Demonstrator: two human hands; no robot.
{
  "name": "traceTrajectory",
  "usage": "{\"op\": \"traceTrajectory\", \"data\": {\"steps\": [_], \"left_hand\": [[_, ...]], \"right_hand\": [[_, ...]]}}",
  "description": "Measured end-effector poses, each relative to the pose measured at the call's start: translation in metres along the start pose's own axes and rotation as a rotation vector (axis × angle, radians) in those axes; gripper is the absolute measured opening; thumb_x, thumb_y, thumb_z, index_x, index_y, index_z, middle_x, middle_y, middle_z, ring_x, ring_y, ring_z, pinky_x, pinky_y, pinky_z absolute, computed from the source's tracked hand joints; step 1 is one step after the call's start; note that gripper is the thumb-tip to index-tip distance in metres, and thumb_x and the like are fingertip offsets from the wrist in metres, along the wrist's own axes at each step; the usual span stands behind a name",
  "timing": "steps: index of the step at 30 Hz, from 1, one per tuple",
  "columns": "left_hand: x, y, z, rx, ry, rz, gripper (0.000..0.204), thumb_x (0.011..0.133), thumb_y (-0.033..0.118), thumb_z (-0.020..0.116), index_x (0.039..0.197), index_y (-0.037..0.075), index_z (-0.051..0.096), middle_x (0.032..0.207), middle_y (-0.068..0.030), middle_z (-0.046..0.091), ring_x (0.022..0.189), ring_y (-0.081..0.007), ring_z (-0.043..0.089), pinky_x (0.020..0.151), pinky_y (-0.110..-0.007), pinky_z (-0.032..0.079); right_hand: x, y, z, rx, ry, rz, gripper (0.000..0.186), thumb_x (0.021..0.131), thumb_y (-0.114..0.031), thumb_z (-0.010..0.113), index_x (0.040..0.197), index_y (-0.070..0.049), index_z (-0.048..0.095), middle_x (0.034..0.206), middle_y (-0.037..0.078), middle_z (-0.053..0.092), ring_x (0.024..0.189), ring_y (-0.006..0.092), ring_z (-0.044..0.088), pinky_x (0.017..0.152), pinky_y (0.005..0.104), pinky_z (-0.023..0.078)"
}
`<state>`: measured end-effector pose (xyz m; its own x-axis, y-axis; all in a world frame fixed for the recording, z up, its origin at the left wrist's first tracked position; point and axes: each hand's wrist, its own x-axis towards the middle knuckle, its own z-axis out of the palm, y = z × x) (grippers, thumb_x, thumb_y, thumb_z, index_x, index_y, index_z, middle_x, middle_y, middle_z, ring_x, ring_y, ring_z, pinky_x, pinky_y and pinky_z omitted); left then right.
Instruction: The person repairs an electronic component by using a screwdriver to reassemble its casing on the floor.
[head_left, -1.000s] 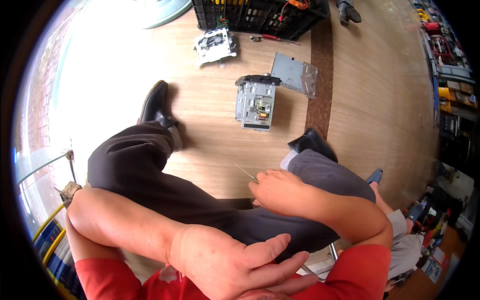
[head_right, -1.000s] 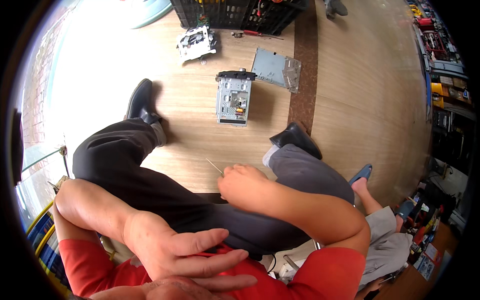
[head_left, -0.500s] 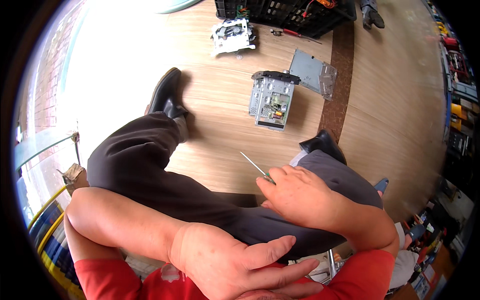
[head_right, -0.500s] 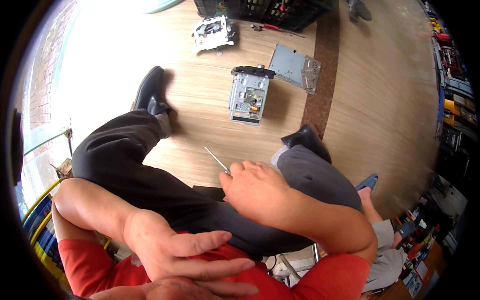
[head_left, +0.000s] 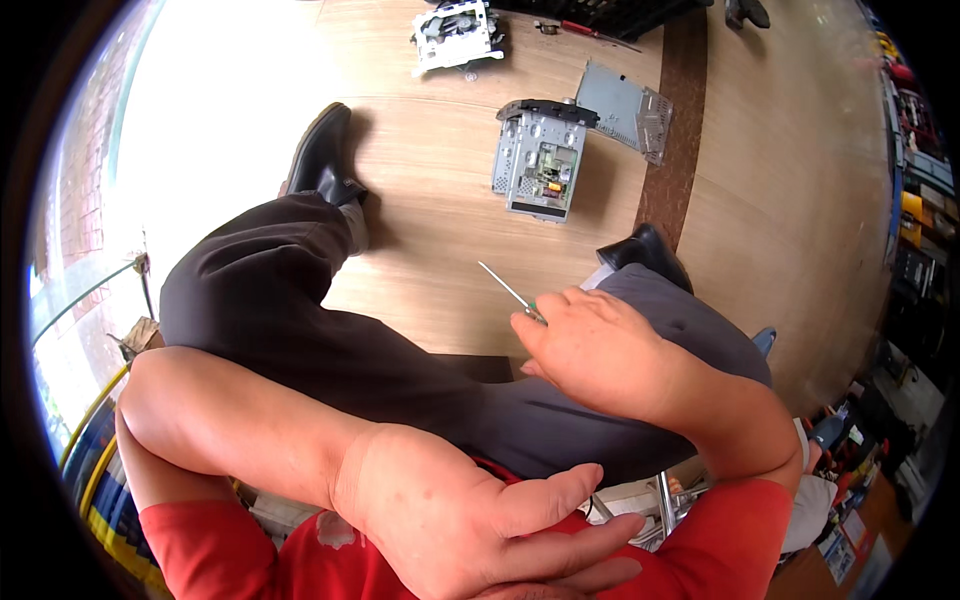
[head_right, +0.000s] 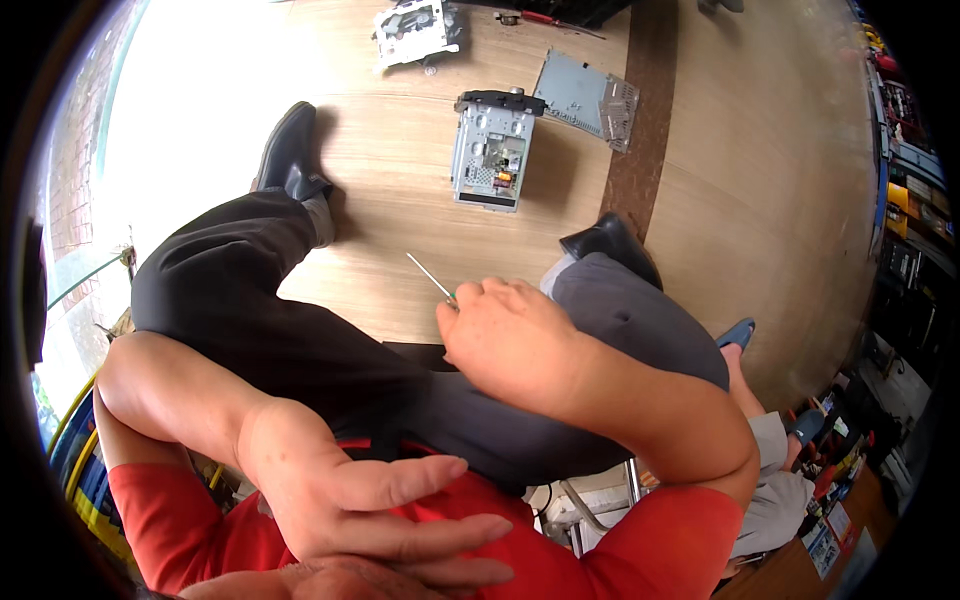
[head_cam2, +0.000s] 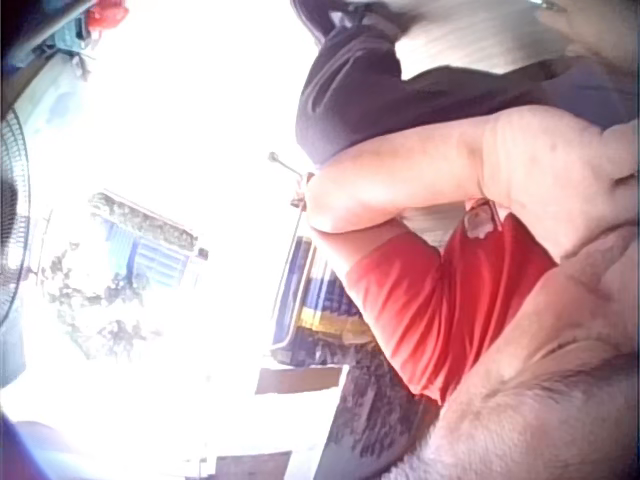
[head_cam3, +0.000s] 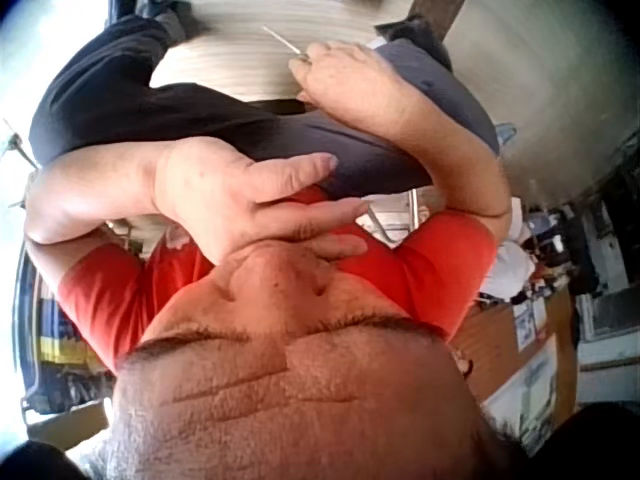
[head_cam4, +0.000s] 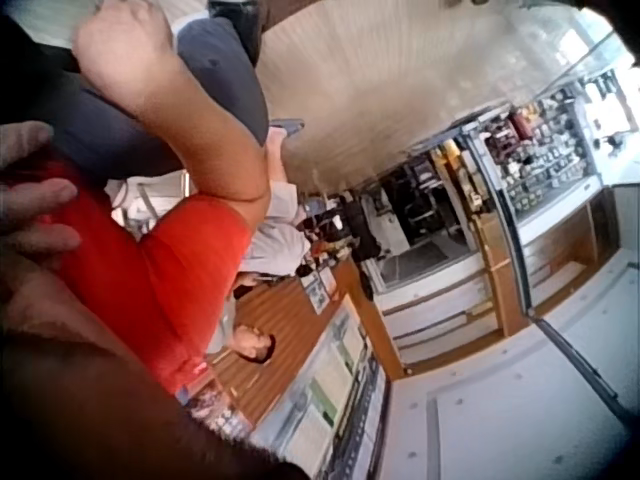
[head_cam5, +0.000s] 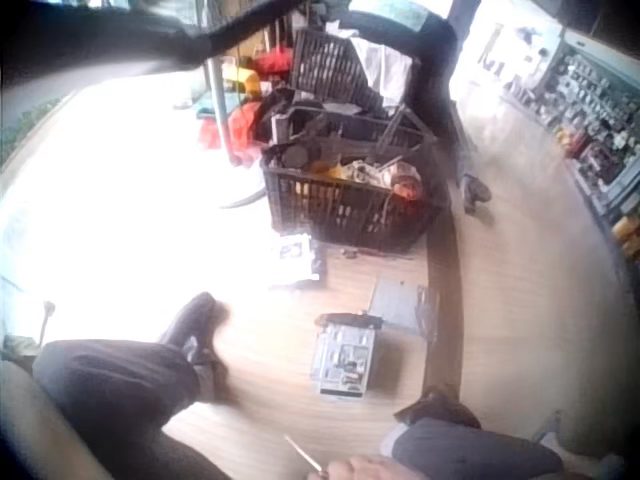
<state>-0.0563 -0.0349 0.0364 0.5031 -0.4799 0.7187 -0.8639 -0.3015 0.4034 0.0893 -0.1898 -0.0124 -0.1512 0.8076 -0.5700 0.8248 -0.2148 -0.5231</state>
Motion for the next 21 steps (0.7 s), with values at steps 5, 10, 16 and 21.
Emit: {"op": "traceTrajectory", "data": {"steps": [5, 10, 16, 21], "left_hand": [[-0.0001, 0.0020, 0.0103, -0.010, 0.133, -0.074, 0.034, 0.096, 0.020, 0.057, 0.124, 0.005, 0.068, 0.136, -0.0139, 0.068, 0.125, -0.0379, 0.065, 0.093, -0.054, 0.057], [0.0018, 0.0008, 0.0094, -0.034, 0.132, -0.088, 0.035, 0.095, 0.022, 0.058, 0.125, 0.006, 0.068, 0.136, -0.0139, 0.068, 0.125, -0.0377, 0.065, 0.093, -0.054, 0.056], [0.0029, 0.0002, 0.0093, -0.052, 0.121, -0.097, 0.035, 0.094, 0.022, 0.059, 0.124, 0.006, 0.068, 0.135, -0.0140, 0.069, 0.124, -0.0373, 0.065, 0.092, -0.054, 0.057], [0.0032, 0.0003, 0.0120, -0.020, 0.137, -0.082, 0.035, 0.093, 0.020, 0.060, 0.123, 0.005, 0.070, 0.135, -0.0134, 0.069, 0.123, -0.0370, 0.065, 0.092, -0.054, 0.057]], "right_hand": [[0.0012, 0.0018, -0.0080, 0.007, -0.004, -0.001, 0.033, 0.094, -0.029, 0.071, 0.112, -0.001, 0.064, 0.100, 0.018, 0.063, 0.099, 0.0348, 0.066, 0.087, 0.0441, 0.054], [-0.0001, 0.0033, -0.0101, 0.004, 0.017, 0.001, 0.035, 0.094, -0.029, 0.071, 0.114, -0.001, 0.064, 0.102, 0.018, 0.063, 0.100, 0.0343, 0.066, 0.088, 0.0439, 0.054], [-0.0041, 0.0021, -0.0087, 0.018, 0.068, -0.011, 0.027, 0.093, -0.026, 0.070, 0.104, -0.001, 0.066, 0.100, 0.018, 0.067, 0.101, 0.0339, 0.067, 0.088, 0.0447, 0.054], [-0.0051, 0.0003, -0.0123, 0.014, -0.030, 0.032, 0.043, 0.095, -0.030, 0.070, 0.125, 0.000, 0.063, 0.107, 0.018, 0.064, 0.107, 0.0349, 0.065, 0.093, 0.0437, 0.053]]}}
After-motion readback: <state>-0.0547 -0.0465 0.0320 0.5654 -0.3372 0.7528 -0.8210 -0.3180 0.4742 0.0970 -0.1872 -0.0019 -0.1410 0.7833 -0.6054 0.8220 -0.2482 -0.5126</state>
